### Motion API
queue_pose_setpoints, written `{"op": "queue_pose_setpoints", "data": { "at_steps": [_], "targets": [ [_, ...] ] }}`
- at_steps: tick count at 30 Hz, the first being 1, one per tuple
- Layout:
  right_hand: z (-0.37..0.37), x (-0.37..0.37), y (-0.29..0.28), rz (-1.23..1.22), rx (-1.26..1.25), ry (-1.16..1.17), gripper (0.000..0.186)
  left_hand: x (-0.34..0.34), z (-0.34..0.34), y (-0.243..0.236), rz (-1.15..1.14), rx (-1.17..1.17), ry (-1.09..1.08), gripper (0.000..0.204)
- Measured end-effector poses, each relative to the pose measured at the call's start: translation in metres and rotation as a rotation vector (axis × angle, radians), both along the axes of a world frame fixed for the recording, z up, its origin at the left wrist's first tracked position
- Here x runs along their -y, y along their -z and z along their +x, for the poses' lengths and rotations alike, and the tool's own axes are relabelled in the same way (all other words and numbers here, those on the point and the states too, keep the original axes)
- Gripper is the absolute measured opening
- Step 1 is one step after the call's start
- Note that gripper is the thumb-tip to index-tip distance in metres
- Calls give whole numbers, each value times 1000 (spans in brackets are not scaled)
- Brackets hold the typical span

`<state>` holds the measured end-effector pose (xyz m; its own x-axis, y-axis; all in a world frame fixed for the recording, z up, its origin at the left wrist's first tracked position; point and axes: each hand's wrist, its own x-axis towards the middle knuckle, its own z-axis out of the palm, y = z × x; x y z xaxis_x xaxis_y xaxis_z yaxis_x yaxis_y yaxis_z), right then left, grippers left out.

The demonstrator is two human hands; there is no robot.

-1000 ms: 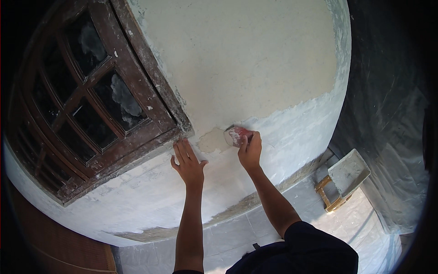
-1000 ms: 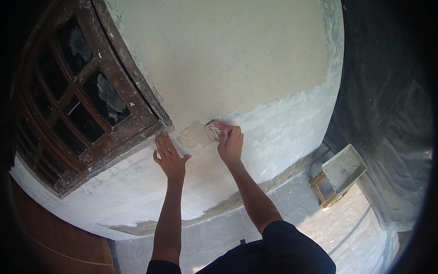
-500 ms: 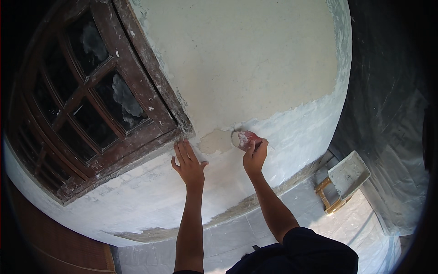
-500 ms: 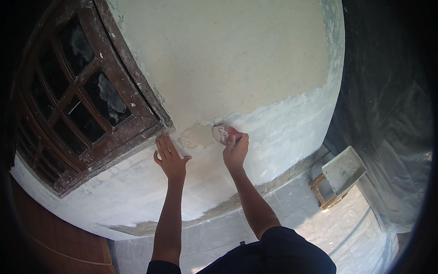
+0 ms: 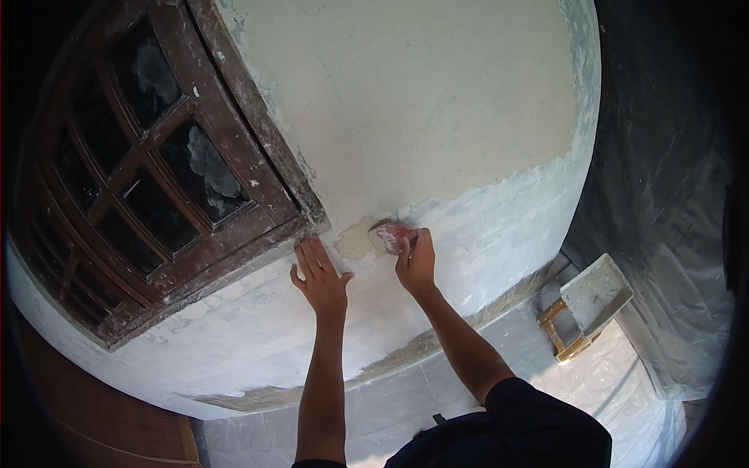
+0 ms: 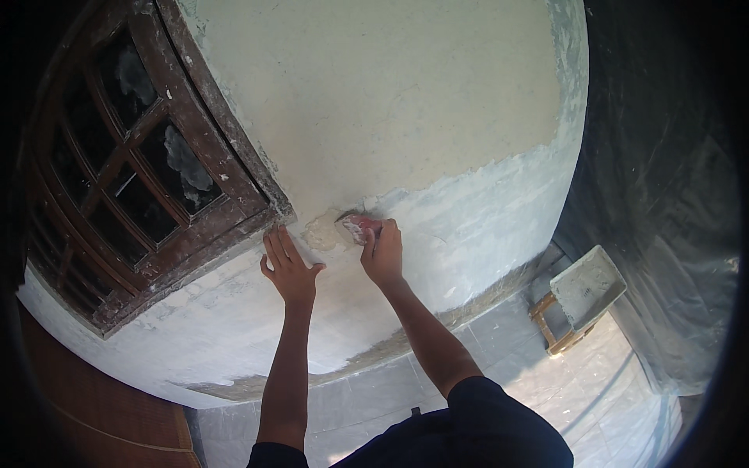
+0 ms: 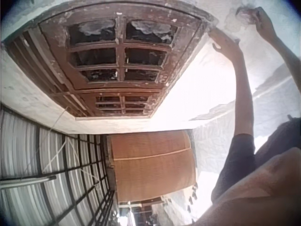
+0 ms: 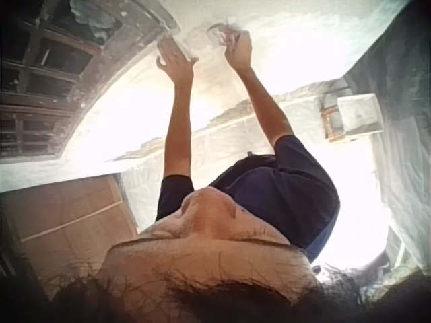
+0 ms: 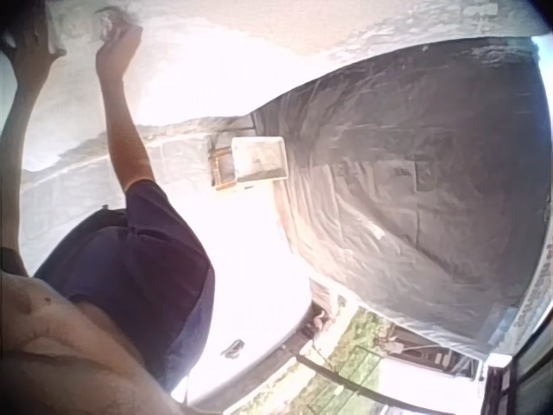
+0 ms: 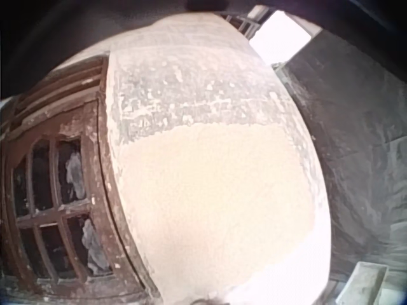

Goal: The person applies plaster to a wall surface near a window frame with a putty knife, smoothing the plaster onto the wall.

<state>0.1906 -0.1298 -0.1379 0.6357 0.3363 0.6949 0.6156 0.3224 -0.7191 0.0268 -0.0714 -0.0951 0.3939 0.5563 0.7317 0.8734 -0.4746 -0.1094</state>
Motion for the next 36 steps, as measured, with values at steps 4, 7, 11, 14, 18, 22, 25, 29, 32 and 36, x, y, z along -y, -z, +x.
{"op": "queue_pose_setpoints", "data": {
  "at_steps": [4,7,11,14,18,22,25,29,32,36],
  "targets": [
    [5,8,-10,83,-230,135,15,3,-4,-2,-41,25,-7,117],
    [3,9,-2,117,-174,-32,14,1,-1,-1,-35,19,8,118],
    [2,-4,0,20,119,75,18,1,-2,-2,-35,23,9,120],
    [9,1,-3,169,-273,40,20,1,-4,0,-36,21,-16,121],
    [17,4,10,190,-292,53,15,2,-2,-1,-12,10,0,122],
    [21,4,17,86,-322,95,16,-3,-6,3,14,-16,3,124],
    [25,11,28,94,-410,101,16,-1,-6,1,-30,-41,9,122],
    [26,26,43,52,-408,123,16,11,5,11,-67,-22,37,109],
    [34,43,57,-1,-445,96,20,27,17,36,-98,11,82,100],
    [47,76,74,-62,-495,142,20,60,41,75,-223,15,173,95]
  ]
}}
